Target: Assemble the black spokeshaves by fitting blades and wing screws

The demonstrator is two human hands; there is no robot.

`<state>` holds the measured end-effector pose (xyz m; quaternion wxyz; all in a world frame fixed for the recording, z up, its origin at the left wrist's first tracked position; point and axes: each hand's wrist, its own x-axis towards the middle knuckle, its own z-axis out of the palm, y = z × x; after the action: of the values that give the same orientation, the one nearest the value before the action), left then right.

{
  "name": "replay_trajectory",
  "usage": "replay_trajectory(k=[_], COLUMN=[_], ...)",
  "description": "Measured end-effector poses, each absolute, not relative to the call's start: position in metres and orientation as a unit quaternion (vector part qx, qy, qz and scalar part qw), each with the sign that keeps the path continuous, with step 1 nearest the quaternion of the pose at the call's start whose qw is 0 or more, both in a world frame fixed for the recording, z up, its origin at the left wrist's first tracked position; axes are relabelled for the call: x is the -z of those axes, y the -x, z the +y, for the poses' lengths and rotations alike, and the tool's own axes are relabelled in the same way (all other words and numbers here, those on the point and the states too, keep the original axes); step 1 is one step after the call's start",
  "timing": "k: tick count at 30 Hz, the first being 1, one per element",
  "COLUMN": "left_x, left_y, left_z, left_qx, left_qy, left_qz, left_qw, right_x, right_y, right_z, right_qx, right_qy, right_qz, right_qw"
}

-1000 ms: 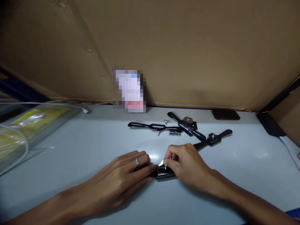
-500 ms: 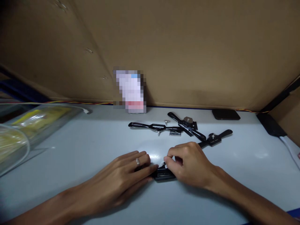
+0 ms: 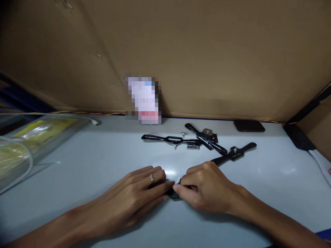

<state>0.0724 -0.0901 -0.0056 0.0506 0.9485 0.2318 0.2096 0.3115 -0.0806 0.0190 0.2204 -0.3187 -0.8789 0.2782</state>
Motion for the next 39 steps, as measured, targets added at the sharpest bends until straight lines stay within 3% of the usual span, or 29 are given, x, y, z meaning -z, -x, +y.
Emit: replay_trajectory(k=[8, 17, 31, 39], left_x=[0.0061, 0.0066, 0.0055, 0.0090], left_y=[-0.0723, -0.0732, -0.0719, -0.0718], left_z=[-0.0896, -0.0896, -0.0894, -0.0895], left_qx=[-0.213, -0.208, -0.179, -0.180], left_qy=[-0.948, -0.946, -0.950, -0.946], left_qz=[0.232, 0.246, 0.250, 0.262], left_qw=[0.054, 0.030, 0.053, 0.068], right_x=[-0.0191, -0.0162, -0.0155, -0.0206], right_y=[-0.3110, -0.3131, -0.3110, -0.3110], right_z=[-0.0816, -0.0753, -0.0775, -0.0799], right_qx=[-0.312, -0.223, -0.249, -0.226], right_qy=[0.303, 0.398, 0.428, 0.381], right_qz=[-0.871, -0.856, -0.848, -0.860], right_qw=[0.227, 0.244, 0.190, 0.252])
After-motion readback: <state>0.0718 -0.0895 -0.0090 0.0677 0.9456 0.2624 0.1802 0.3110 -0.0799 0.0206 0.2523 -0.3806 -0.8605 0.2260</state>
